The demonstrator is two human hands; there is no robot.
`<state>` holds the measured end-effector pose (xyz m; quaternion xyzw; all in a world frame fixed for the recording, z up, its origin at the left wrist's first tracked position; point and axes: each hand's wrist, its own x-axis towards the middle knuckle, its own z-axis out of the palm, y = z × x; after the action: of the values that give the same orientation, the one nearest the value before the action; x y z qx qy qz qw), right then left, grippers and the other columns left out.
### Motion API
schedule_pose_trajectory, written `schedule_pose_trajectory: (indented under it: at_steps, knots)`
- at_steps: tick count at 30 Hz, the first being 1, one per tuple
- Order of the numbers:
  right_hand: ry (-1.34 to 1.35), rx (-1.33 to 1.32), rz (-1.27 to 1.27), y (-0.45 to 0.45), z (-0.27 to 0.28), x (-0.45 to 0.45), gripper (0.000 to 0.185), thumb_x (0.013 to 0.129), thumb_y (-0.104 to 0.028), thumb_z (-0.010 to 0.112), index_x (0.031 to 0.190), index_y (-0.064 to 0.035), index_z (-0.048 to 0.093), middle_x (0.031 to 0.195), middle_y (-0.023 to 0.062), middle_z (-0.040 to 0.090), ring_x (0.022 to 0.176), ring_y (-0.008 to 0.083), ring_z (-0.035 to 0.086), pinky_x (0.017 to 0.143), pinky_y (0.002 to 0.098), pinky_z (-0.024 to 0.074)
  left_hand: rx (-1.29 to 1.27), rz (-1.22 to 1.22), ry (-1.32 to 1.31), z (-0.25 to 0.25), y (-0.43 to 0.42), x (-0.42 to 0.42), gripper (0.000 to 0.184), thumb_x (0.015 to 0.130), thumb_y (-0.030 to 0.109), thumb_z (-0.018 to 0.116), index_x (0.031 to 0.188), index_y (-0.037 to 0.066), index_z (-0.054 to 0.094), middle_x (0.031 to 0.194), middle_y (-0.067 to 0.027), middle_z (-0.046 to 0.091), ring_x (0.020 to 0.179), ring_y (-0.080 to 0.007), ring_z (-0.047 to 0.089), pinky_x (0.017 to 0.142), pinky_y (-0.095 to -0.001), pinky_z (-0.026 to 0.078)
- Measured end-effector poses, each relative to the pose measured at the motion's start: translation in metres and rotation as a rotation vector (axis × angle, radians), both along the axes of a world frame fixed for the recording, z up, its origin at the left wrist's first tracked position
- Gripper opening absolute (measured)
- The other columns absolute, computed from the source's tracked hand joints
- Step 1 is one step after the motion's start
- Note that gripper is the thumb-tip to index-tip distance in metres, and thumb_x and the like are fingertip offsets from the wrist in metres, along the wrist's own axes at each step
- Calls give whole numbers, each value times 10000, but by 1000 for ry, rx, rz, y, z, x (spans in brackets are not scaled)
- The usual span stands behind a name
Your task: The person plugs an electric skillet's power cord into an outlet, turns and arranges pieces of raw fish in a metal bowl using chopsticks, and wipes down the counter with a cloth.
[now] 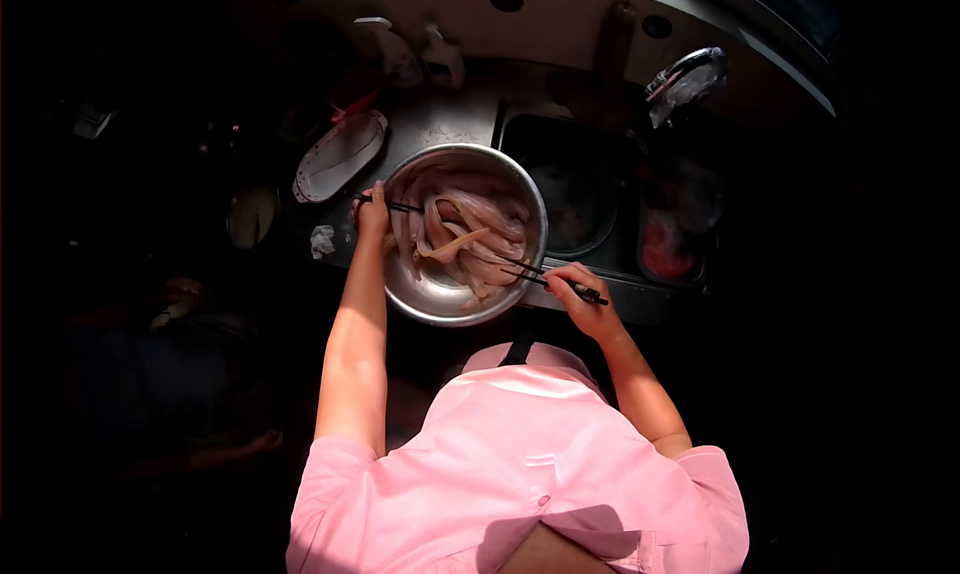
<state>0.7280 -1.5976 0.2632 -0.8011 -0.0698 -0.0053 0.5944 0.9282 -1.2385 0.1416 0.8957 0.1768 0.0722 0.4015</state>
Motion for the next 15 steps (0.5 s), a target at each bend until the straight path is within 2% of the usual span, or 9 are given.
schedule_pose_trajectory:
  at_steps: [1, 2, 5, 6, 7, 11, 13, 14, 15]
  knots:
    - [-5, 5, -2, 0, -1, 2, 144, 828, -119, 543, 887, -3, 605, 784, 60, 571, 706, 137, 561, 626, 240, 433, -257, 75, 27, -8, 9, 4, 455, 835, 469, 482, 824, 39, 633, 900, -144, 617, 926, -279, 564, 794, -356, 426]
    - [42, 41, -17, 0, -3, 4, 169, 845, -138, 525, 902, 2, 601, 806, 60, 567, 723, 135, 566, 638, 237, 441, -288, 100, -26, -5, 12, 2, 451, 779, 459, 584, 844, 14, 620, 793, -140, 623, 766, -256, 596, 725, -327, 444]
    - [108, 161, -71, 7, -3, 9, 191, 850, -171, 531, 903, -2, 605, 760, 62, 561, 707, 143, 555, 641, 239, 433, -452, 99, 88, 7, 22, -7, 459, 747, 448, 640, 891, 14, 610, 851, -110, 611, 804, -205, 569, 746, -311, 428]
    - [163, 227, -92, 9, -1, 11, 188, 854, -163, 526, 908, 0, 600, 766, 59, 564, 709, 130, 557, 640, 234, 444, -490, 102, 69, 11, 21, -13, 545, 710, 436, 690, 1007, -4, 567, 934, -97, 582, 871, -180, 536, 783, -281, 405]
    - [223, 293, -112, 12, 0, 12, 185, 857, -156, 521, 913, 3, 596, 773, 56, 567, 710, 116, 558, 639, 229, 455, -495, 113, 66, 15, 22, -16, 545, 710, 436, 690, 1007, -4, 567, 934, -97, 582, 871, -180, 536, 783, -281, 405]
    - [198, 192, -122, 22, -9, 19, 173, 865, -139, 509, 925, 7, 578, 802, 52, 571, 719, 92, 553, 633, 223, 477, -622, 46, 69, 19, 28, -35, 677, 723, 437, 678, 1162, -29, 456, 1051, -112, 546, 975, -186, 502, 849, -259, 371]
    - [231, 231, -196, 30, -11, 23, 154, 864, -119, 506, 932, 9, 558, 814, 56, 574, 726, 86, 549, 629, 222, 489, -678, -74, -4, 32, 31, -44, 571, 779, 400, 632, 1133, -24, 488, 1019, -94, 556, 946, -157, 505, 829, -255, 380]
    - [206, 217, -225, 37, -5, 25, 153, 864, -122, 507, 933, 7, 550, 805, 53, 574, 722, 92, 550, 642, 234, 498, -650, -85, -5, 38, 33, -49, 446, 817, 367, 596, 1055, -9, 556, 914, -58, 579, 854, -121, 516, 762, -239, 400]
    - [204, 209, -219, 44, -4, 27, 153, 864, -122, 507, 933, 7, 550, 805, 53, 574, 722, 92, 550, 642, 234, 498, -658, -80, -10, 39, 37, -52, 446, 817, 367, 596, 1055, -9, 556, 914, -58, 579, 854, -121, 516, 762, -239, 400]
